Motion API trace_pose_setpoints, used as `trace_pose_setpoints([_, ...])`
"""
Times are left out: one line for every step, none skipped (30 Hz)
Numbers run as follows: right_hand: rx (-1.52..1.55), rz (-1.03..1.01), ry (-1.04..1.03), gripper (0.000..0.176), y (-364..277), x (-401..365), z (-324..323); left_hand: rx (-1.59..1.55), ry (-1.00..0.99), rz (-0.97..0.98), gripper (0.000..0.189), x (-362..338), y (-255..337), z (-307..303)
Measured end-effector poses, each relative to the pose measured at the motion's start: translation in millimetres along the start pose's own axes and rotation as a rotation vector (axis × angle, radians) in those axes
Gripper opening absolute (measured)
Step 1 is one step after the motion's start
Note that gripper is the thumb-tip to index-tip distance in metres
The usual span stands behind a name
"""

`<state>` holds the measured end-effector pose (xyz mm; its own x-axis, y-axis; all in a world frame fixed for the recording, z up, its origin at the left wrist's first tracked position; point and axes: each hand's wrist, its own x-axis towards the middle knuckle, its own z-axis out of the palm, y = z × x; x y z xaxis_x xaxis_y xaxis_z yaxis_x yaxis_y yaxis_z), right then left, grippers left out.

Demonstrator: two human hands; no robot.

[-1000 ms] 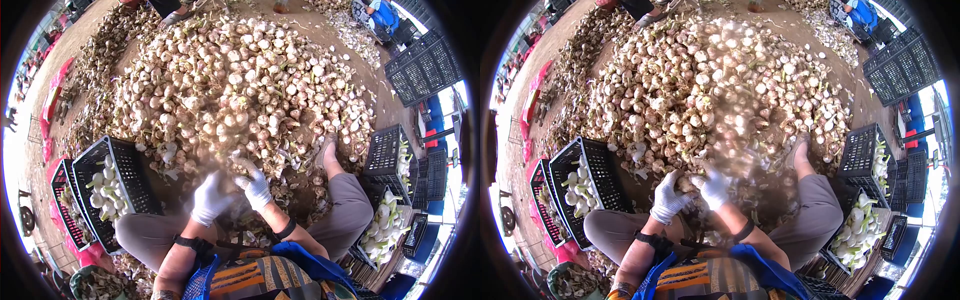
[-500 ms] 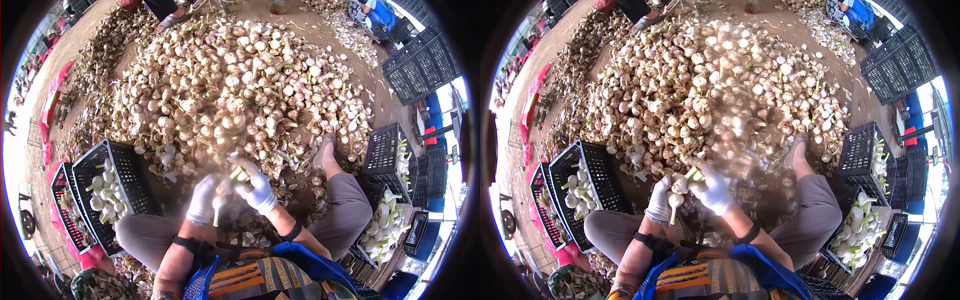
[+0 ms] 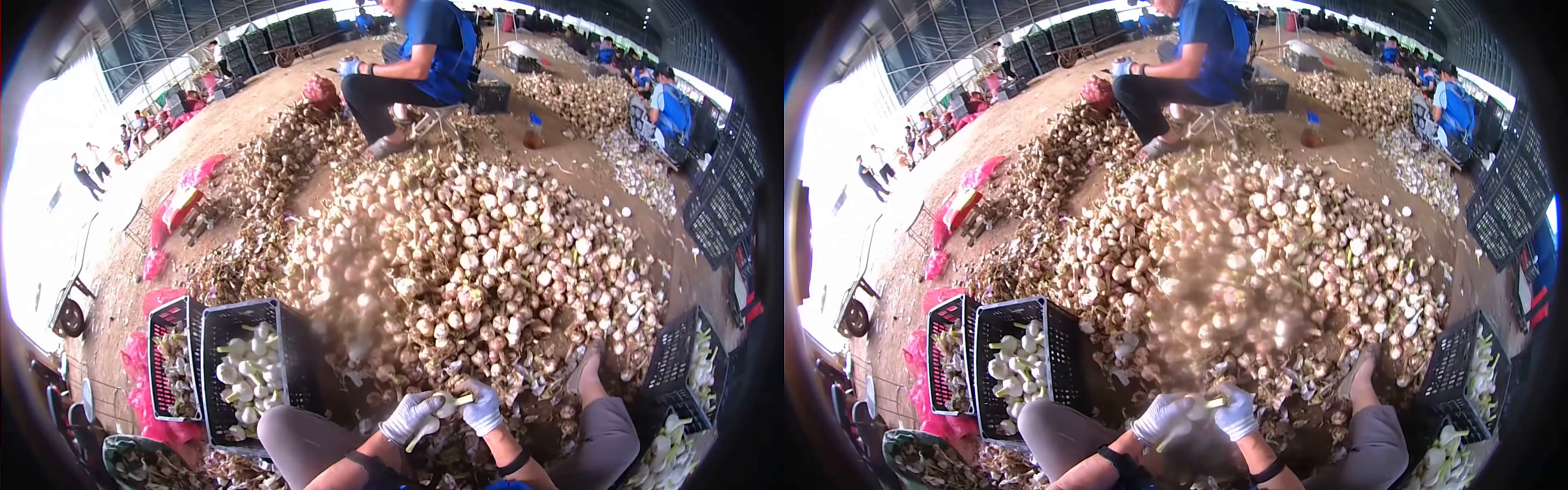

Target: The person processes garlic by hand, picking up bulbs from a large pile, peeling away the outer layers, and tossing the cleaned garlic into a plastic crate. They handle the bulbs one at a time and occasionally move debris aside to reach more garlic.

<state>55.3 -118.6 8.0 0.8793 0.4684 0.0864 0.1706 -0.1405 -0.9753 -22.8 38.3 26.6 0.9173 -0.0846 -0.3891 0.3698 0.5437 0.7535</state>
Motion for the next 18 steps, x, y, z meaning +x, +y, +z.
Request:
trace_pose_setpoints([-0.071,-0.047,-0.022,0.026,-2.6,4.0,-1.0,0.023,0.0,0.005,0.038,3.1,-5.6,-5.5])
trace_pose_setpoints([-0.143,-0.092,-0.047,0.026,-4.6,6.7,-3.0,0.041,0.002,0.01,0.041,5.9,-12.5,-9.5])
trace_pose_setpoints([-0.147,-0.097,-0.053,0.026,-1.2,7.4,-4.7,0.036,0.005,0.018,0.041,7.2,-15.2,-9.3])
trace_pose_setpoints([-0.168,-0.103,-0.066,0.025,6.1,7.9,-5.6,-0.006,0.046,-0.008,0.044,7.8,-17.8,-9.0])
trace_pose_setpoints([-0.185,-0.117,-0.084,0.025,9.8,12.9,-5.2,-0.047,0.092,-0.024,0.047,9.5,-17.3,-10.6])
trace_pose_setpoints([-0.02,0.011,-0.058,0.026,-8.1,14.6,-9.1,-0.047,0.106,-0.012,0.047,8.1,-15.1,-12.5])
trace_pose_setpoints([0.22,0.132,-0.054,0.029,-1.7,16.3,-16.7,-0.052,0.105,-0.028,0.046,7.6,-12.7,-13.6])
trace_pose_setpoints([0.455,0.258,-0.048,0.032,6.6,16.4,-29.0,-0.059,0.099,-0.047,0.047,8.4,-11.3,-12.8])
trace_pose_setpoints([0.388,0.245,0.041,0.034,9.2,14.7,-39.0,-0.031,0.136,0.022,0.045,9.0,-6.2,-5.6])
trace_pose_setpoints([0.32,0.233,0.132,0.036,-11.7,14.5,-43.4,-0.036,0.137,0.024,0.045,9.2,1.1,1.9])
trace_pose_setpoints([0.423,0.332,0.15,0.034,-34.1,10.4,-45.5,0.018,0.185,0.06,0.045,8.6,7.5,9.6])
trace_pose_setpoints([0.566,0.393,0.092,0.032,-21.9,7.4,-41.0,0.07,0.227,0.085,0.044,7.1,6.4,15.8])
trace_pose_setpoints([0.527,0.318,0.052,0.031,-21.1,5.6,-31.8,0.124,0.207,0.193,0.04,16.0,-9.6,7.8])
trace_pose_setpoints([0.486,0.263,0.023,0.03,-20.9,1.7,-23.1,0.195,0.139,0.27,0.035,22.4,-20.5,2.2])
trace_pose_setpoints([0.588,0.303,0.02,0.028,1.2,1.0,-21.3,0.294,0.139,0.284,0.03,11.5,-1.1,19.2])
trace_pose_setpoints([0.692,0.345,0.028,0.027,17.0,-5.1,-24.2,0.138,0.139,0.217,0.028,8.4,6.9,24.5])
trace_pose_setpoints([0.855,0.369,0.034,0.028,0.9,-8.1,-26.0,0.245,0.263,0.17,0.025,6.7,20.3,30.8])
trace_pose_setpoints([1.018,0.372,0.041,0.029,-15.4,-1.6,-27.1,0.115,0.202,0.297,0.02,21.5,-6.3,3.4])
